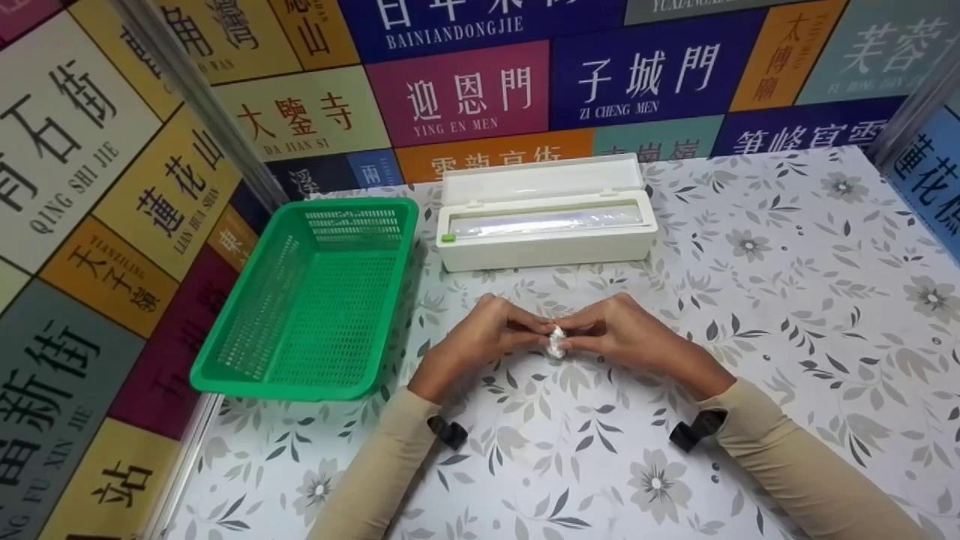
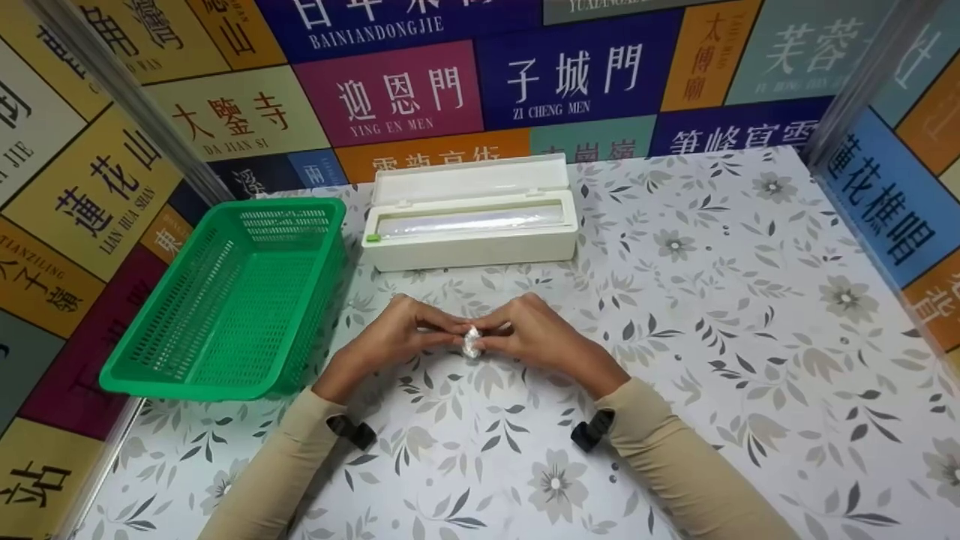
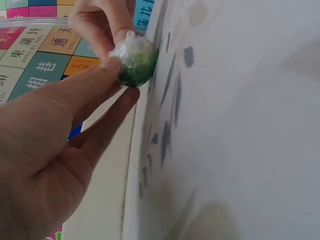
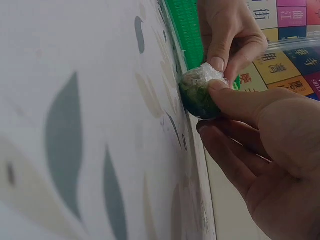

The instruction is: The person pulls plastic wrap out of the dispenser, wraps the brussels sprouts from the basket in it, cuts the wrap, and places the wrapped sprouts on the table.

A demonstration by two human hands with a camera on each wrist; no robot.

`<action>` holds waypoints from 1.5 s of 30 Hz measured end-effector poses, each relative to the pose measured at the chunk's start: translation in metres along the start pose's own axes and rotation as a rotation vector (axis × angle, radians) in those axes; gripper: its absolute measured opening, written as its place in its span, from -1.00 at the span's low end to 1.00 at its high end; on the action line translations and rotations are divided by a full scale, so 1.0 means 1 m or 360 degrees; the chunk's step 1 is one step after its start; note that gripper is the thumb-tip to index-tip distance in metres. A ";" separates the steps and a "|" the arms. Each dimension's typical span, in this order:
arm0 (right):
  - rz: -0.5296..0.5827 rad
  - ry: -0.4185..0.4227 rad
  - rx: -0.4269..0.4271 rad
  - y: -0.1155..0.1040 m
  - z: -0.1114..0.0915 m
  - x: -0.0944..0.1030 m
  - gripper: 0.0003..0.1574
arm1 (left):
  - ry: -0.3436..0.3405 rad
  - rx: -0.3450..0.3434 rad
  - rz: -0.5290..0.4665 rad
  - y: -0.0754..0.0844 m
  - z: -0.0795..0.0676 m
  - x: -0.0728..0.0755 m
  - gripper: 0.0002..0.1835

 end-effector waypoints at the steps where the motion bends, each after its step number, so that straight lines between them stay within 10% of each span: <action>1: 0.0013 -0.0007 -0.0032 0.001 0.000 0.000 -0.57 | 0.0013 0.0004 -0.0009 0.000 0.000 0.000 -0.78; 16: 0.0153 0.0020 -0.0133 0.011 0.000 -0.001 -0.73 | 0.0098 0.0113 -0.0078 0.002 0.003 -0.001 -0.86; 24: 0.0278 0.0057 -0.0215 0.015 0.002 0.002 -0.81 | -0.0037 0.0025 -0.0090 0.000 0.000 -0.004 -0.75; 36: 0.0254 0.0083 -0.0042 0.006 0.002 0.002 -0.86 | -0.0026 -0.0014 0.0015 0.003 -0.003 -0.003 -0.78; 45: 0.0210 0.0058 -0.0130 0.005 0.004 0.000 -0.86 | 0.0102 0.0149 -0.0029 -0.005 -0.002 -0.002 -0.86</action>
Point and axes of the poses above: each hand's wrist, its own z-axis towards the middle knuckle, its own x-axis out of the back of the hand, y = z × x, the point moved 8 cm from there along z, towards the middle knuckle, and after that the axes turned 15 degrees about -x, right-handed, at the moved point
